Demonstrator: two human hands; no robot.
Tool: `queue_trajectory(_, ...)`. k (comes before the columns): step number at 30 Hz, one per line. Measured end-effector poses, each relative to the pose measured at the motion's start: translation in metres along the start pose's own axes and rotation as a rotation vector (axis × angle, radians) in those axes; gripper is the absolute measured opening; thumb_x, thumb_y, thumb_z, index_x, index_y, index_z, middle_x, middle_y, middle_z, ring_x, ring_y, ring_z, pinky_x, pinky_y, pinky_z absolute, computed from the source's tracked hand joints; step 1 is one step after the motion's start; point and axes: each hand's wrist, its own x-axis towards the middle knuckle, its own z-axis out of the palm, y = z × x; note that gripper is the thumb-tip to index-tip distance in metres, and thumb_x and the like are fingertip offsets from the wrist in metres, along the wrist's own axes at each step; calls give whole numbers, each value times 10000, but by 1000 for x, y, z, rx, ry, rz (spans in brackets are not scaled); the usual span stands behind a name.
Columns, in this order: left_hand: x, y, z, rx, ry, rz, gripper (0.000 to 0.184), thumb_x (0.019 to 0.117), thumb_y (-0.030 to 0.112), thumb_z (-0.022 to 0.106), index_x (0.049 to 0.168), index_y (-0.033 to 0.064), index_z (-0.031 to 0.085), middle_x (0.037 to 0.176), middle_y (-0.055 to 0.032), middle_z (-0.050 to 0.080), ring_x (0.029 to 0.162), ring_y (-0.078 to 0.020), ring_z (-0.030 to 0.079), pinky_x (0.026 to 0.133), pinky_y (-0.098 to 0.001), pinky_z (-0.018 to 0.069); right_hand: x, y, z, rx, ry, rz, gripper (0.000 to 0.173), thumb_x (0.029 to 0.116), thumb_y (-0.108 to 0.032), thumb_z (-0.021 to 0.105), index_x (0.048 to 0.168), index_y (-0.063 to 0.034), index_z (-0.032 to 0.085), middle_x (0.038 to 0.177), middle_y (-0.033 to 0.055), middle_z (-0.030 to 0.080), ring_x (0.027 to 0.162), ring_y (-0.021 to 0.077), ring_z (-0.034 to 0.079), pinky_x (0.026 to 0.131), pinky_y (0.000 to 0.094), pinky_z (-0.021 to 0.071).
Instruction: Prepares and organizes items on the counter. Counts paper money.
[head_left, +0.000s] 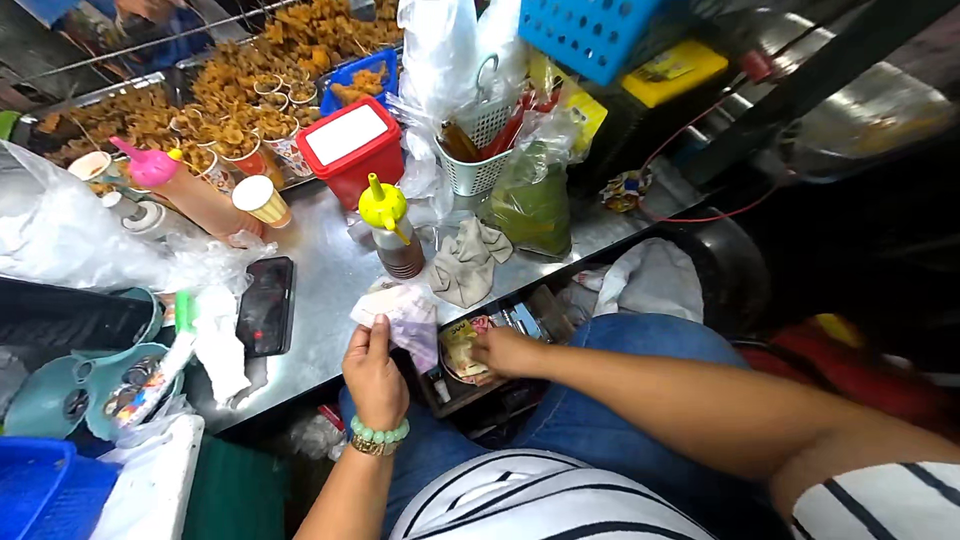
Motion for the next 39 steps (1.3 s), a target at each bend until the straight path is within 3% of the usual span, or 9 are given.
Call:
queue_trajectory(1,1,2,-3,7,11,33,142,1040,21,499,971,-8,619,812,-39,705,775,-112,711,771,-297,611,8,8,-2,-135,-57,91,339,1067,-151,477,1188,126,633,1190,337,637,1153,476,618,977,646,465)
queue_trajectory(3,1,8,-7,27,17,51,84,998,-34,535,1036,-28,610,847,-42,719,797,-107,723,773,-284,619,24,21,-1,-302,-133,187,302,1007,-58,552,1183,182,607,1288,381,583,1255,531,549,1008,694,428)
queue_trajectory(8,-7,3,-18,76,-53,76,200,876,-131,635,1051,-42,596,889,-41,731,806,-78,715,747,-246,612,55,31,12,-269,-92,274,347,995,-92,588,1277,108,615,1363,331,574,1301,484,541,1046,666,429)
queue_trajectory(13,-17,-7,-26,139,-259,23,485,865,-128,629,1330,-110,493,1118,-111,688,946,-96,699,832,-252,595,51,24,11,-263,-23,400,354,1014,-106,550,1265,139,595,1379,312,572,1310,443,555,1066,596,450)
queue_trajectory(19,-28,-21,-24,172,-466,-50,718,865,-132,623,1509,-78,310,1115,-125,696,945,-115,713,864,-278,594,69,34,21,-298,-29,440,504,982,-250,641,1346,90,564,1424,292,549,1325,448,541,1034,650,450)
queue_trajectory(24,-32,-37,-17,265,-703,-195,597,905,-104,627,1475,-25,464,1319,-167,638,1073,-143,691,946,-307,576,66,29,16,-268,-17,439,439,1009,-219,600,1332,77,579,1416,280,559,1328,426,544,1042,621,455)
queue_trajectory(27,-29,-60,-6,366,-820,-374,640,899,-95,646,1496,-5,436,1355,-199,607,1099,-184,681,958,-345,567,66,29,10,-264,22,450,487,980,-284,646,1266,108,606,1374,289,584,1306,418,564,1042,610,461)
queue_trajectory(34,-8,-115,-5,841,-740,-514,624,880,-10,706,1463,11,484,1365,-250,600,1248,-358,610,1064,-521,487,36,11,-10,-294,18,510,466,967,-343,662,1203,60,662,1342,256,620,1277,395,591,1016,623,468)
queue_trajectory(39,-12,-90,-6,699,-656,-403,605,904,-40,657,1476,13,465,1396,-227,584,1261,-315,608,1081,-472,487,11,-10,-24,-451,-13,446,338,1003,-174,583,1219,78,645,1346,279,611,1277,432,585,1005,626,475)
